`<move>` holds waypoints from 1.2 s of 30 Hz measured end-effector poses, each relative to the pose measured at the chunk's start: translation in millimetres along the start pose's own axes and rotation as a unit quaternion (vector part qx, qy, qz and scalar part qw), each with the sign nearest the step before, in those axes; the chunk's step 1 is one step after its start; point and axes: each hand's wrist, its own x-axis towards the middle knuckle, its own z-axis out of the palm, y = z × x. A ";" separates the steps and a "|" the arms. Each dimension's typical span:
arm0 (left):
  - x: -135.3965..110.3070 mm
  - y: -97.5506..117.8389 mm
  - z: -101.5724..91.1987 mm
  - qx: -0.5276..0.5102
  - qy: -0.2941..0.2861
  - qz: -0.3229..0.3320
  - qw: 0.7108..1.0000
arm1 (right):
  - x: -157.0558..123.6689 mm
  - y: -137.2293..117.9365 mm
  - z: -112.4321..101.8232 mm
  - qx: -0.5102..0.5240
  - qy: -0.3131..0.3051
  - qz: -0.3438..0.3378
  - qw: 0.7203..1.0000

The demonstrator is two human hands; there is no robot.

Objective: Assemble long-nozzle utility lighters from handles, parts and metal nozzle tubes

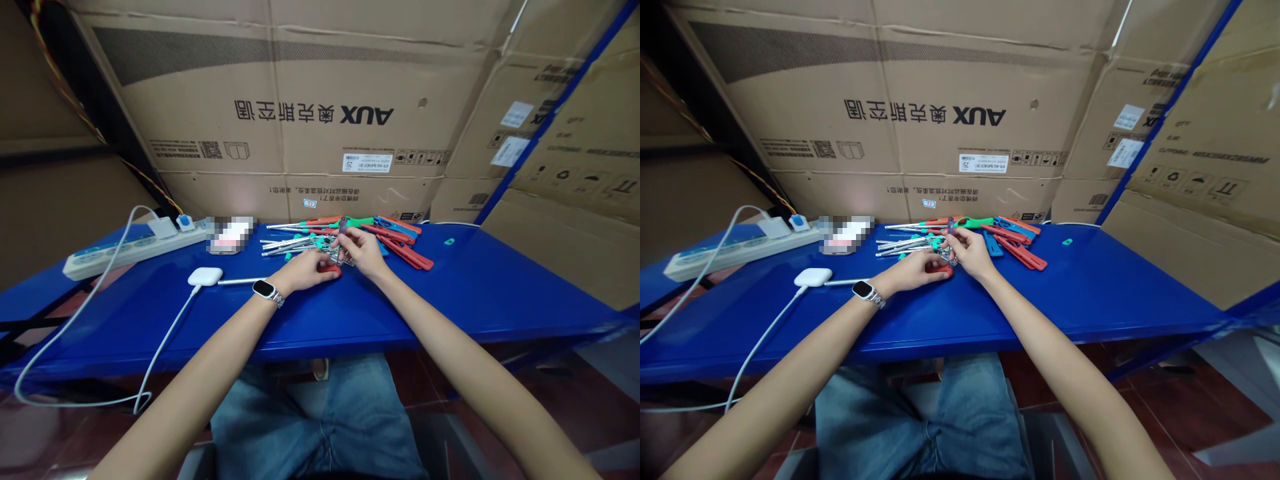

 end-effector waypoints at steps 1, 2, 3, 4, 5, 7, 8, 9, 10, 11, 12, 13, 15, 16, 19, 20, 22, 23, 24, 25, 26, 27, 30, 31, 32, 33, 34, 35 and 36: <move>0.1 0.1 0.1 -0.002 0.000 -0.002 1.000 | -0.1 0.4 0.7 0.001 -0.001 0.000 1.000; 0.2 0.1 0.1 -0.002 -0.001 -0.003 1.000 | -0.2 1.2 1.6 0.003 0.003 0.002 1.000; 0.3 0.1 0.1 -0.001 -0.001 -0.002 1.000 | -0.1 2.4 2.6 0.006 0.010 0.004 1.000; 0.3 0.1 0.1 0.001 -0.001 0.001 1.000 | 0.1 3.8 3.7 0.010 0.021 0.007 1.000; 0.3 0.1 0.1 0.003 0.000 0.004 1.000 | 0.4 5.4 4.5 0.015 0.032 0.010 0.999; 0.2 -0.2 0.1 0.007 0.003 0.009 1.000 | 1.3 8.1 5.4 0.027 0.052 0.017 0.998; 0.1 -0.4 0.1 0.008 0.004 0.009 1.000 | 1.7 8.9 5.3 0.032 0.057 0.020 0.998; 0.1 -0.5 0.1 0.008 0.003 0.009 1.000 | 2.1 9.2 4.9 0.035 0.058 0.021 0.997; 0.0 -0.6 0.2 0.008 0.003 0.008 1.000 | 2.5 9.0 4.2 0.034 0.054 0.020 0.998; 0.0 -0.7 0.2 0.008 0.002 0.007 1.000 | 2.7 8.3 3.5 0.032 0.047 0.019 0.998; 0.0 -0.7 0.2 0.009 0.002 0.006 1.000 | 2.7 7.3 2.7 0.029 0.037 0.016 0.999; 0.1 -0.7 0.3 0.009 0.002 0.005 1.000 | 2.8 5.9 1.9 0.025 0.029 0.013 0.999; 0.3 -0.5 0.2 0.010 0.002 0.002 1.000 | 2.8 2.8 0.4 0.017 0.023 0.007 1.000; 0.3 -0.2 0.1 0.010 0.001 0.000 1.000 | 2.8 1.2 -0.3 0.015 0.026 0.004 1.000; 0.1 0.9 -0.7 0.013 -0.001 -0.008 1.000 | 2.5 -3.0 -3.1 0.007 0.047 -0.002 0.999; -0.2 1.5 -1.0 0.017 0.000 -0.009 1.000 | 2.0 -3.9 -4.4 0.003 0.052 -0.002 0.999; -0.9 3.0 -1.8 0.034 0.004 -0.007 0.999 | 0.1 -4.7 -7.9 -0.014 0.060 0.003 0.998; -1.4 3.9 -2.2 0.048 0.008 -0.006 0.999 | -1.3 -4.5 -10.1 -0.026 0.062 0.008 0.998; -1.9 4.9 -2.5 0.062 0.013 -0.007 0.998 | -3.1 -4.0 -12.6 -0.043 0.063 0.018 0.997; -2.3 5.9 -2.8 0.073 0.016 -0.008 0.997 | -5.3 -3.2 -15.5 -0.066 0.064 0.032 0.995; -2.6 7.0 -3.1 0.080 0.018 -0.007 0.997 | -7.7 -2.3 -18.5 -0.096 0.064 0.046 0.992; -2.9 8.0 -3.3 0.083 0.017 -0.004 0.996 | -10.4 -1.4 -21.7 -0.135 0.065 0.058 0.987; -3.2 10.0 -3.4 0.080 0.009 0.015 0.997 | -19.4 -0.8 -30.9 -0.291 0.066 0.082 0.951; -3.2 10.3 -3.3 0.077 0.007 0.018 0.997 | -22.4 -1.6 -33.3 -0.346 0.057 0.095 0.932; -3.1 10.3 -3.2 0.073 0.008 0.019 0.997 | -25.3 -2.9 -35.1 -0.397 0.043 0.113 0.910; -3.0 10.2 -3.1 0.069 0.008 0.017 0.997 | -27.8 -4.6 -36.3 -0.441 0.025 0.135 0.887; -2.9 10.0 -3.0 0.064 0.008 0.014 0.998 | -30.1 -6.4 -36.9 -0.476 0.006 0.157 0.865; -2.7 9.8 -2.9 0.061 0.007 0.012 0.998 | -31.9 -8.1 -36.9 -0.503 -0.010 0.176 0.846; -2.5 9.6 -2.9 0.059 0.004 0.010 0.998 | -33.2 -9.5 -36.5 -0.523 -0.019 0.190 0.831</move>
